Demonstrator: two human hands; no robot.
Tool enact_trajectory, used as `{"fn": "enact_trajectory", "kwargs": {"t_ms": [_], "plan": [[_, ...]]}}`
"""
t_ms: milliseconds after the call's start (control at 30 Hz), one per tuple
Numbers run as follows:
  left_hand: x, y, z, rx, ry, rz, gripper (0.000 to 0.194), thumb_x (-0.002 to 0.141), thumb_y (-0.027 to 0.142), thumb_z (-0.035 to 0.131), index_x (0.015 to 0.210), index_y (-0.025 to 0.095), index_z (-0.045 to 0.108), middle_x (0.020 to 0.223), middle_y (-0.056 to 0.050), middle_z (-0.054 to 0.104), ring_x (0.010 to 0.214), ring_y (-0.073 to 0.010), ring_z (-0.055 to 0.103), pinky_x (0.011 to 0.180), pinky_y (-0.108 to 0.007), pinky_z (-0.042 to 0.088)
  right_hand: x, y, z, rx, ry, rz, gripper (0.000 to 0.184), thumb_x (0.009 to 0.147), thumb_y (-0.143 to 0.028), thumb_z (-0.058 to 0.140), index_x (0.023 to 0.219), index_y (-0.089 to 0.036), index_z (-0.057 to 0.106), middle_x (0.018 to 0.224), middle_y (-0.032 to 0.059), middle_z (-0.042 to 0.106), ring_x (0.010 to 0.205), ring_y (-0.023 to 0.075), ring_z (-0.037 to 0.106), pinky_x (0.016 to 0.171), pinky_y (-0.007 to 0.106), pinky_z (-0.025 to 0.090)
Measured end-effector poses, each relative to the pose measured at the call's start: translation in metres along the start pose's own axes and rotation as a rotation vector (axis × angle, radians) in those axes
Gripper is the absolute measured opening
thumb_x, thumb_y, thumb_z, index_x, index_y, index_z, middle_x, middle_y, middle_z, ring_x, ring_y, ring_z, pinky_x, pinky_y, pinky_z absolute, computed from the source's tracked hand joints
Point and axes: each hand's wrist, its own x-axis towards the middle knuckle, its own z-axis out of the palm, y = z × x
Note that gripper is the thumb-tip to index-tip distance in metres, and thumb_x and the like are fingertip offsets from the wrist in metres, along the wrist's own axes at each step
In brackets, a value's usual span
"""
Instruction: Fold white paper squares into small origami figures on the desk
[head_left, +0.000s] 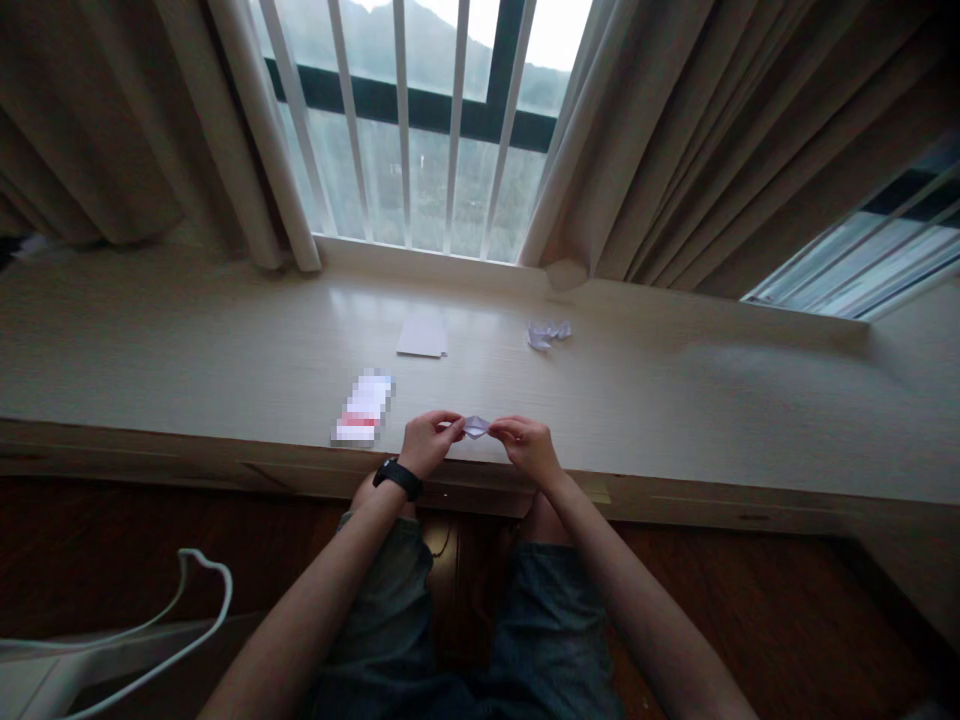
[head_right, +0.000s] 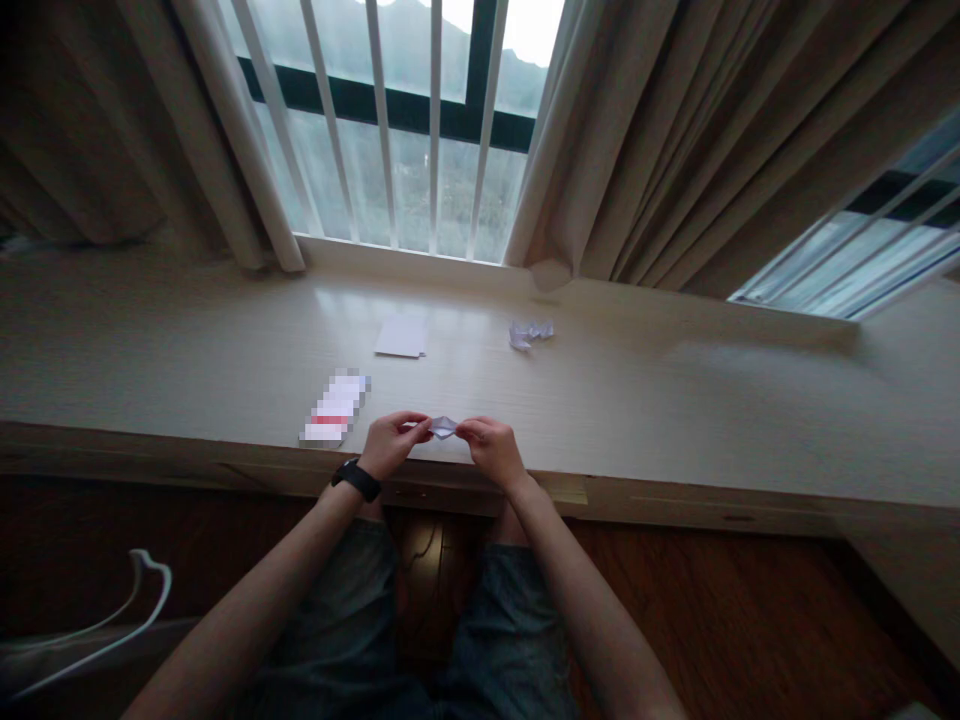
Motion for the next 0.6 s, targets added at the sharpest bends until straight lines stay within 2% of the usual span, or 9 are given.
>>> {"fn": "enact_trajectory", "kwargs": {"t_ms": [100, 233, 300, 433, 600], "plan": [[0.001, 0.003, 0.001, -0.183, 0.039, -0.091, 0.038, 0.07, 0.044, 0.074, 0.087, 0.01, 0.07, 0.076, -0.01, 0.072, 0.072, -0.0234, 0.071, 0.07, -0.033, 0.058, 0.0, 0.007, 0.002, 0.055, 0.03, 0.077, 0.014, 0.082, -0.023, 0.06, 0.085, -0.024, 0.074, 0.084, 0.0032, 0.073, 0.079, 0.0181, 0.067, 0.076, 0.03, 0.052], [0.001, 0.003, 0.003, -0.469, 0.083, -0.209, 0.046, 0.059, 0.041, 0.082, 0.084, 0.006, 0.069, 0.08, -0.012, 0.072, 0.074, -0.0232, 0.071, 0.082, -0.039, 0.058, -0.001, 0.014, 0.01, 0.337, 0.106, 0.307, 0.014, 0.074, -0.031, 0.069, 0.082, -0.021, 0.074, 0.079, 0.004, 0.073, 0.074, 0.0199, 0.068, 0.071, 0.032, 0.055], [0.001, 0.001, 0.005, -0.532, 0.094, -0.249, 0.046, 0.056, 0.04, 0.084, 0.083, 0.005, 0.068, 0.079, -0.012, 0.072, 0.074, -0.0226, 0.071, 0.084, -0.04, 0.057, -0.002, 0.017, 0.015, 0.474, 0.122, 0.4, 0.018, 0.07, -0.033, 0.071, 0.081, -0.019, 0.074, 0.076, 0.0047, 0.073, 0.073, 0.0206, 0.069, 0.071, 0.033, 0.056], [0.003, -0.008, 0.006, -0.497, 0.086, -0.277, 0.043, 0.056, 0.038, 0.084, 0.081, 0.006, 0.069, 0.078, -0.01, 0.071, 0.072, -0.0215, 0.07, 0.083, -0.039, 0.057, -0.004, 0.023, 0.025, 0.551, 0.126, 0.474, 0.02, 0.066, -0.034, 0.073, 0.079, -0.018, 0.074, 0.074, 0.0052, 0.073, 0.071, 0.0208, 0.069, 0.069, 0.033, 0.055], [0.004, -0.023, 0.004, -0.323, 0.05, -0.289, 0.035, 0.061, 0.038, 0.08, 0.081, 0.01, 0.071, 0.08, -0.009, 0.072, 0.07, -0.0213, 0.07, 0.072, -0.035, 0.058, -0.009, 0.028, 0.028, 0.369, 0.108, 0.427, 0.02, 0.069, -0.037, 0.07, 0.078, -0.02, 0.074, 0.076, 0.0051, 0.073, 0.071, 0.0205, 0.068, 0.068, 0.031, 0.053]]}}
